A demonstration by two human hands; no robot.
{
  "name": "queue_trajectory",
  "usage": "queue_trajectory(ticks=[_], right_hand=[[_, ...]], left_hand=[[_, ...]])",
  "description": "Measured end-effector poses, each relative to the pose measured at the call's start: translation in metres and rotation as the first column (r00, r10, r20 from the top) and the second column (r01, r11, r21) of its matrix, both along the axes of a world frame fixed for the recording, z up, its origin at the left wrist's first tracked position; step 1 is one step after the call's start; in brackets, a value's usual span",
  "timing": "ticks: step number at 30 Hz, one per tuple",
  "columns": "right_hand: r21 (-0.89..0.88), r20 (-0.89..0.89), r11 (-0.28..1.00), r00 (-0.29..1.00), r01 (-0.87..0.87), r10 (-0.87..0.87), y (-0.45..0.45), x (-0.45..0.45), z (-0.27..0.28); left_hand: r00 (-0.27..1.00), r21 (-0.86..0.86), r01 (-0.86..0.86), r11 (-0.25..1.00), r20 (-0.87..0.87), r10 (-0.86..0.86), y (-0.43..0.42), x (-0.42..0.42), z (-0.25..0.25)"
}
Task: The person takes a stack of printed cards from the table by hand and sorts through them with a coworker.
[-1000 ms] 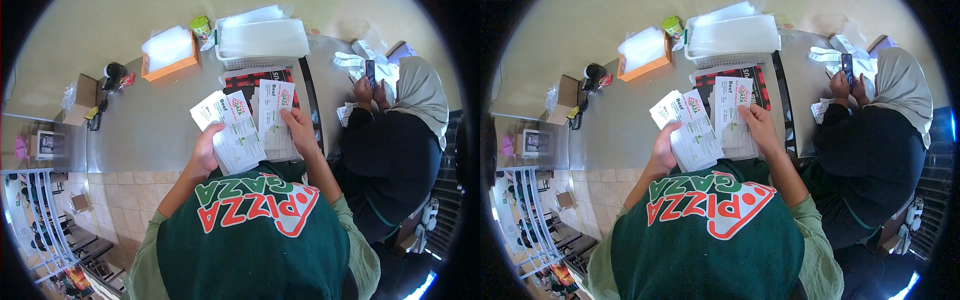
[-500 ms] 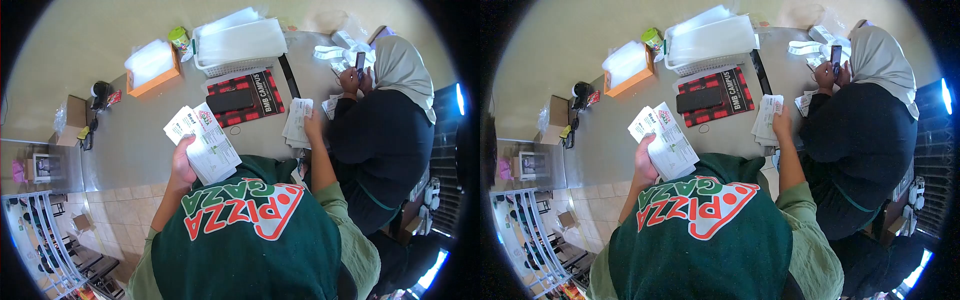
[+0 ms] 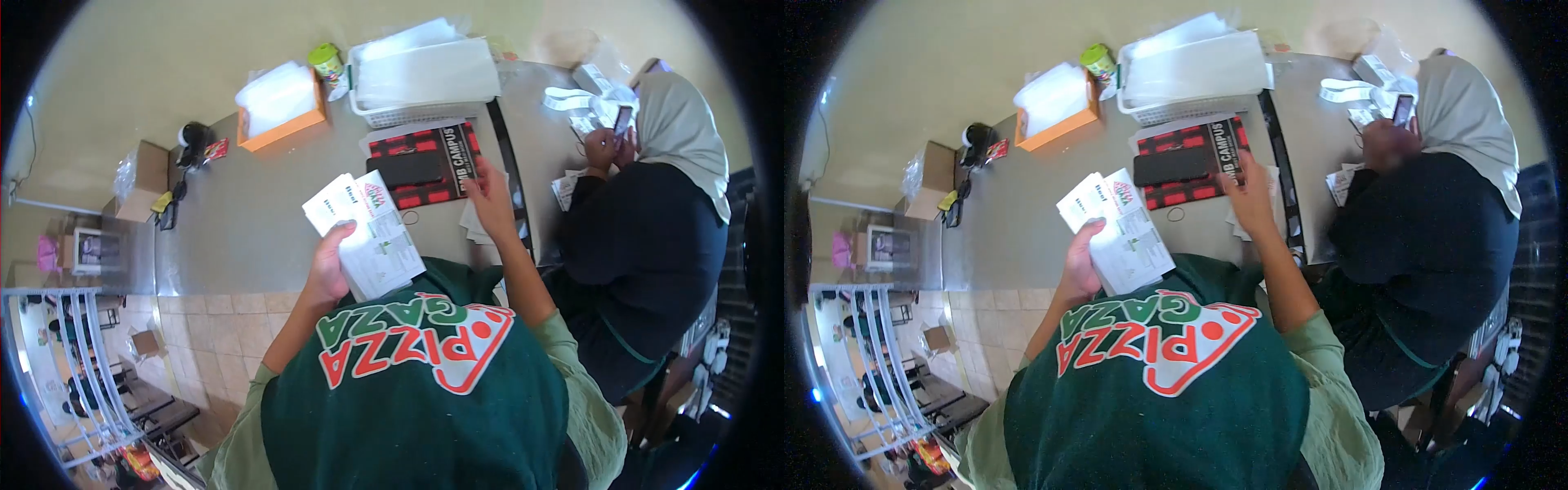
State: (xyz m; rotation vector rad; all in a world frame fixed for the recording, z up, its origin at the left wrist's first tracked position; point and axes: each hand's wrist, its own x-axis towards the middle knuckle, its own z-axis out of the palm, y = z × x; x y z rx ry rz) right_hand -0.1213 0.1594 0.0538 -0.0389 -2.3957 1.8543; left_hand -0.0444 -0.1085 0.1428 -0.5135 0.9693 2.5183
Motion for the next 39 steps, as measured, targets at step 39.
queue_trajectory(ticks=[39], right_hand=[[0.187,-0.215,0.981,0.972,-0.05,0.09,-0.051,0.036,0.079]], left_hand=[[0.993,-0.109,0.019,0.994,-0.112,-0.032,0.002,-0.002,0.0]])
